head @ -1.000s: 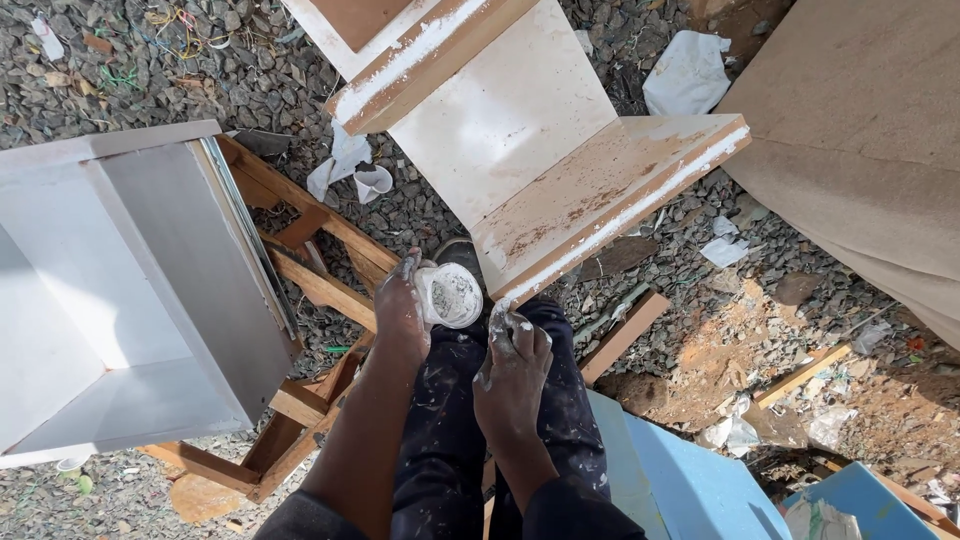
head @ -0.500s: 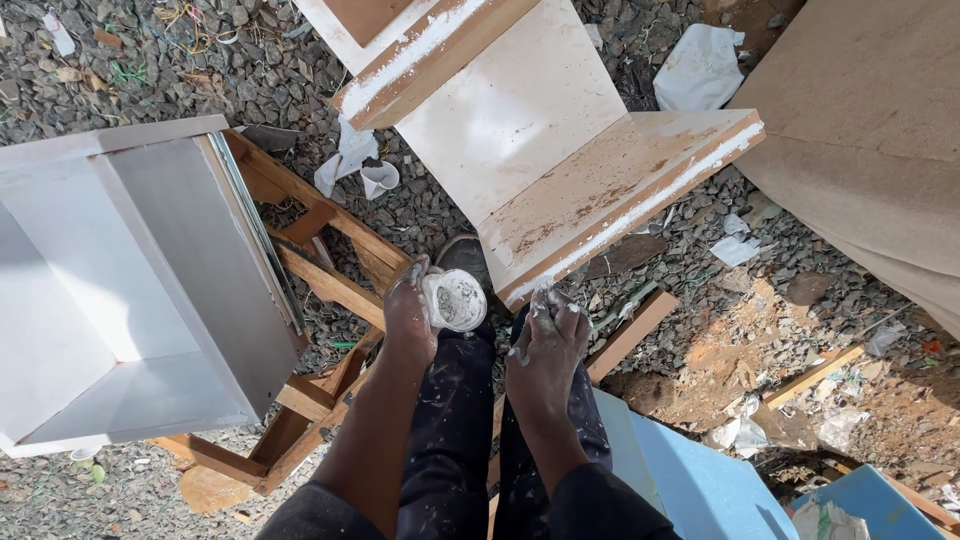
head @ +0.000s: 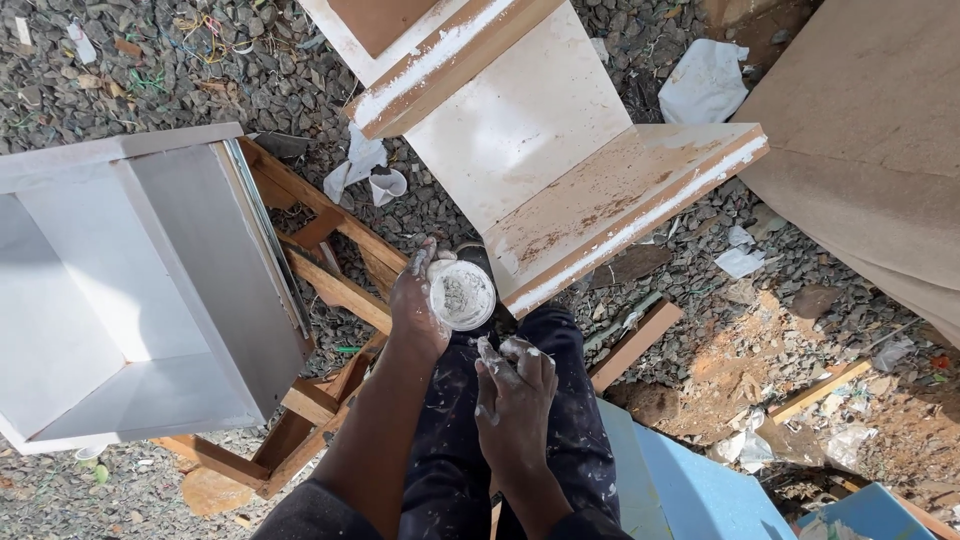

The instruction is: The person applies a white filler paste to the edges and corners of a wooden box using their fingers. They repeatedly scoop filler from a small container and smooth it along the seams of the box.

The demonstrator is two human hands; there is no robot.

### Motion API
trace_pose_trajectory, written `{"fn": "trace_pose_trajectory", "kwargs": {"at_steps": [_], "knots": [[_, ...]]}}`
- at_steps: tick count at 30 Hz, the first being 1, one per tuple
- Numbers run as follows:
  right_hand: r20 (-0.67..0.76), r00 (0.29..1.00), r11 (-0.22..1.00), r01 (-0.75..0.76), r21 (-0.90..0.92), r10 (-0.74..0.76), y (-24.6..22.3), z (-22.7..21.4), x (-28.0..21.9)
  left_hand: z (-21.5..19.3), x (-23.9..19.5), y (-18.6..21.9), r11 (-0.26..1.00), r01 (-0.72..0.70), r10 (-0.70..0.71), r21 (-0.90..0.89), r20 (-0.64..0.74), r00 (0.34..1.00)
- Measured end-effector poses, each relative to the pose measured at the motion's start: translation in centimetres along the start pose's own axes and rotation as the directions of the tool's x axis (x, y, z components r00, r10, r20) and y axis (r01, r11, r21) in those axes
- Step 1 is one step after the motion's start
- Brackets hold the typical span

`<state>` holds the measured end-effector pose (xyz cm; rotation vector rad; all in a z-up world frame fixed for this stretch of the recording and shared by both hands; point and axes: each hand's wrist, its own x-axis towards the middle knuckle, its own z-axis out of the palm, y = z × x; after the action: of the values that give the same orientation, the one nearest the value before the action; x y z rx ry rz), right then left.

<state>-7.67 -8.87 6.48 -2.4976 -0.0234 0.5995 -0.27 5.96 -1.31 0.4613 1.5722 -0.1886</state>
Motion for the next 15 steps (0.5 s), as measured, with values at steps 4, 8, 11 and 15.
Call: {"fn": "trace_pose_trajectory", "kwargs": {"at_steps": [4,8,11,15], "knots": [[-0.152,0.978,0.963,-0.102,0.249,0.143,-0.7,-3.7,2.4,0.2,-0.8,-0.1,0.987,0.124,-0.125,-0.101,-0.005,0.992],[-0.157,0.987,0.946,0.033,0.322,0.019,-2.5,-7.5,4.7,1.4,-2.3,-0.3,0.969,0.242,-0.227,-0.051,0.205,0.952],[-0.006,0.982,0.962,0.186,0.198,-0.189,-1.6,-8.1,5.3,2.1,-3.6,-0.5,0.909,0.416,-0.410,-0.041,0.097,0.907],[0.262,0.945,0.978,0.172,0.118,-0.198,-4.0,-11.7,4.7,1.7,-7.8,-2.0,0.984,0.174,-0.171,0.045,-0.058,0.984]]}}
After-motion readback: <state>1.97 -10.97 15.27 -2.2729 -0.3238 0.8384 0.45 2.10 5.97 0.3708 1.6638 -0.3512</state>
